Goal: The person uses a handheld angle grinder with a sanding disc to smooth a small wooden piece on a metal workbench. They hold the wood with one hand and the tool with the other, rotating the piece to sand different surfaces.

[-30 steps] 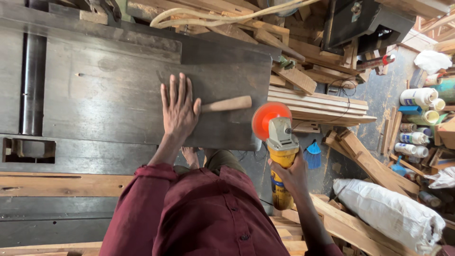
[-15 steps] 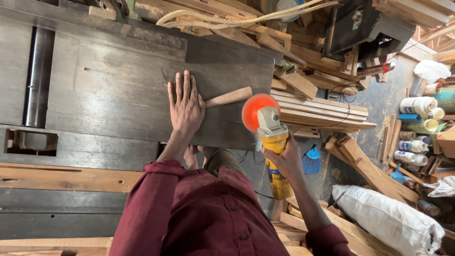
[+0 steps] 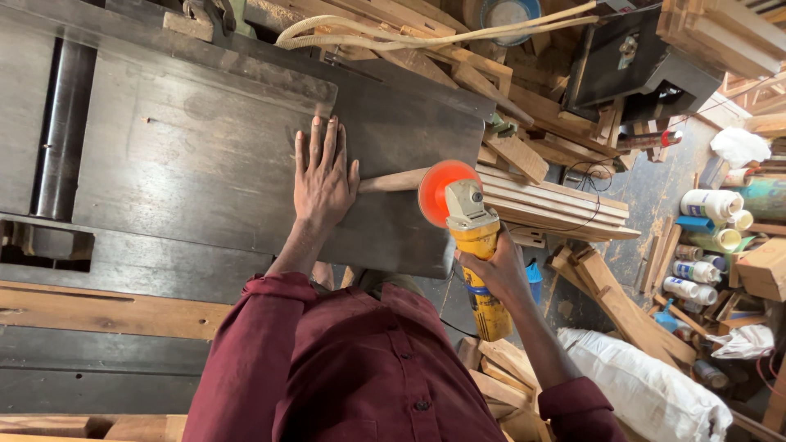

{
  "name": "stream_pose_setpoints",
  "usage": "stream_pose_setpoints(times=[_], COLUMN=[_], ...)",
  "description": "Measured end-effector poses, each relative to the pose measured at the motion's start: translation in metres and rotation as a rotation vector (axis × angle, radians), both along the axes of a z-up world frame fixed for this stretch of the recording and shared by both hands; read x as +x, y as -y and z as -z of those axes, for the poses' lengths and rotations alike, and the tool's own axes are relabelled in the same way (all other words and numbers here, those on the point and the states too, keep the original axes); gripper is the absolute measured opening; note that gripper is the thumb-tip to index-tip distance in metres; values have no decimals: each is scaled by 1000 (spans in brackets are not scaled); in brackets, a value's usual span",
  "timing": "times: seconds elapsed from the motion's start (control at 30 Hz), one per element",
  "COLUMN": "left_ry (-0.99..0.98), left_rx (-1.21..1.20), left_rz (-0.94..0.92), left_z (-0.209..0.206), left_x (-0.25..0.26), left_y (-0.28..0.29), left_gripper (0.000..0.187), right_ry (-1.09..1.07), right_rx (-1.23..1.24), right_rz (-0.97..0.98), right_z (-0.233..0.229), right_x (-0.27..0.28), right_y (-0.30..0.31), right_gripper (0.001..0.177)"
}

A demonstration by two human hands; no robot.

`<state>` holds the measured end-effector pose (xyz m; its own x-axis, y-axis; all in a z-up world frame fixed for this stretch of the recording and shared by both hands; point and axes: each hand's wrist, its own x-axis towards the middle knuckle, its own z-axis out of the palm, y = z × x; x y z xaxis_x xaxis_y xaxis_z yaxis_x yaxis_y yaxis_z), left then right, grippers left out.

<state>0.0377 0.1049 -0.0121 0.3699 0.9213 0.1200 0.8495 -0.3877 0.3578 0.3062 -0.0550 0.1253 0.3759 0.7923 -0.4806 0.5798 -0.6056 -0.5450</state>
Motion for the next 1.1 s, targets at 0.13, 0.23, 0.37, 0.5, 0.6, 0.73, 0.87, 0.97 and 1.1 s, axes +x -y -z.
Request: stream_pose_setpoints(times=[0.13,0.23,0.37,0.5,0.6,0.73,0.87,0.97,1.1], left_ry=[111,140,203,252,304,251,105,42,-66], left_rx=[25,119,222,290,324,239,156,75,57], left_rz=[-35,-50,-63,18,45,74,89,95,144], left_z=[-10,-15,-17,-7,2,0,-6,-8,-13], left_x=[4,10,10,10,10,13,12,10,9], left_y=[-9,-20,-34,-42,-52,-42,-34,-21,-4], left_gripper=[56,49,40,21,25,36,53,60,65], right_ry=[-9,-32,-79,-61,-44,-45,-58,-37,-36], right_rx=[28,20,65,99,17,-3,43,3,14], right_rz=[-27,-28,-74,-132,-95,-120,-150,-145,-148], right_z=[-3,-7,-8,-8,-4,-3,-7,-6,-4], right_x=[3,4,-1,0,3,7,6,5,7], right_y=[-16,-27,-44,-59,-68,-69,-60,-51,-40], right_gripper=[75,72,70,70,66,67,68,67,67])
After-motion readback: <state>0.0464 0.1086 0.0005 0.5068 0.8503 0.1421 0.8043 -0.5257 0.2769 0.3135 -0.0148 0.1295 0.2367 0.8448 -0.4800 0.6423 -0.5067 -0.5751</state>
